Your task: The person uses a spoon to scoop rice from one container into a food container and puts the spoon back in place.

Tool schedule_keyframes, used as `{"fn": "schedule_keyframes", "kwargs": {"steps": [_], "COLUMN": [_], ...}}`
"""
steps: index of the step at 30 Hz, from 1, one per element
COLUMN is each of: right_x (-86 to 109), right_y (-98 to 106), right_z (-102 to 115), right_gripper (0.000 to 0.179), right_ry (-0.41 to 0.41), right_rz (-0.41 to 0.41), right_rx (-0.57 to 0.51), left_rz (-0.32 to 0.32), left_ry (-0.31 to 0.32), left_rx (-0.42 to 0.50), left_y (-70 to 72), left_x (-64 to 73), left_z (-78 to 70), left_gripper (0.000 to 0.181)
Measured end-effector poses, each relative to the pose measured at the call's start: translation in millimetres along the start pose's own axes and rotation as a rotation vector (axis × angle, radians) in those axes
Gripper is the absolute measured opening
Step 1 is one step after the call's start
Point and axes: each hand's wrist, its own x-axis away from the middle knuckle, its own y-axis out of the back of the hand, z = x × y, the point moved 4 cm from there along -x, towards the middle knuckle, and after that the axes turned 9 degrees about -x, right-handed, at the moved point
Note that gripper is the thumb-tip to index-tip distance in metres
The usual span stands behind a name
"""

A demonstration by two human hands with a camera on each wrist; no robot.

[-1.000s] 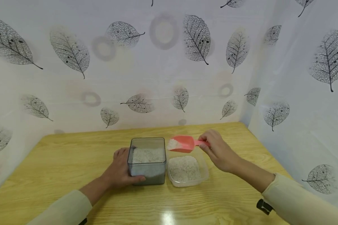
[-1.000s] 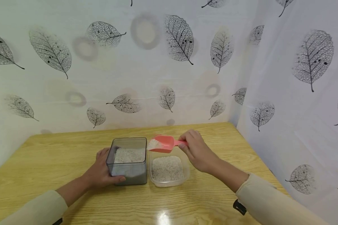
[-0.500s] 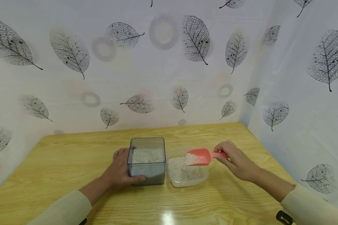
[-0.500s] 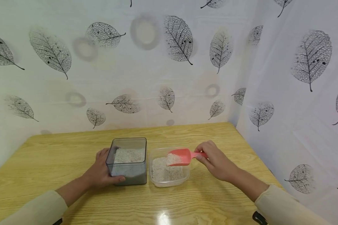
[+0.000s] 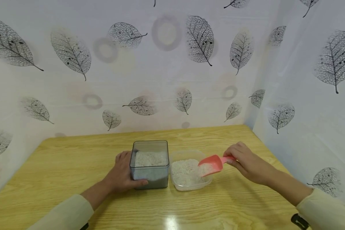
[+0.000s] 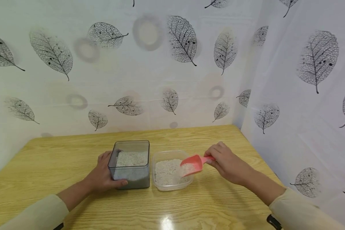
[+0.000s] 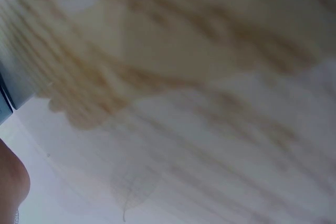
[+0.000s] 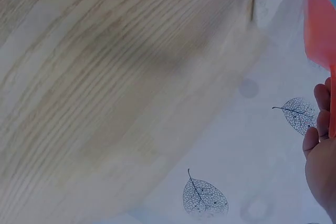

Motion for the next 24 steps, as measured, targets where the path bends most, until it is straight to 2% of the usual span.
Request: {"fn": "schedule_keyframes", "kwargs": {"steps": [4,5,10,16,20,24], "right_x": [-3.1,-4.3,-11.8,-22.0,-31.7,-46.7], "right_y": [7.9,9.8,18.0,22.0,22.3,22.5], "right_z": [3.5,4.5,12.9,24.9,29.9,33.9], "right_gripper": [0.004,0.005,0.037,0.04,0.042,0.043], "right_ry": [0.1,0.129,0.252,0.369,0.389,0.346], "right_rz": [-0.004,-0.009,-0.038,-0.079,-0.095,-0.102], "right_rx": [0.089,0.111,0.206,0.273,0.304,0.282], "left_rz": [-0.004,-0.005,-0.01,-0.016,-0.017,-0.016], "left_ry": [-0.009,-0.01,-0.014,-0.019,-0.023,-0.022], "left_rx": [0.007,0.01,0.006,0.01,0.011,0.014], "left_y": [1.0,1.3,1.8,2.4,2.0,1.6], "left_x": [-0.4,-0.4,-0.8,-0.4,-0.2,-0.1], "left_z": [-1.1,-1.3,-0.6,-0.7,-0.5,0.2], "left_gripper": [0.109,0.109,0.109,0.108,0.108,0.109]}}
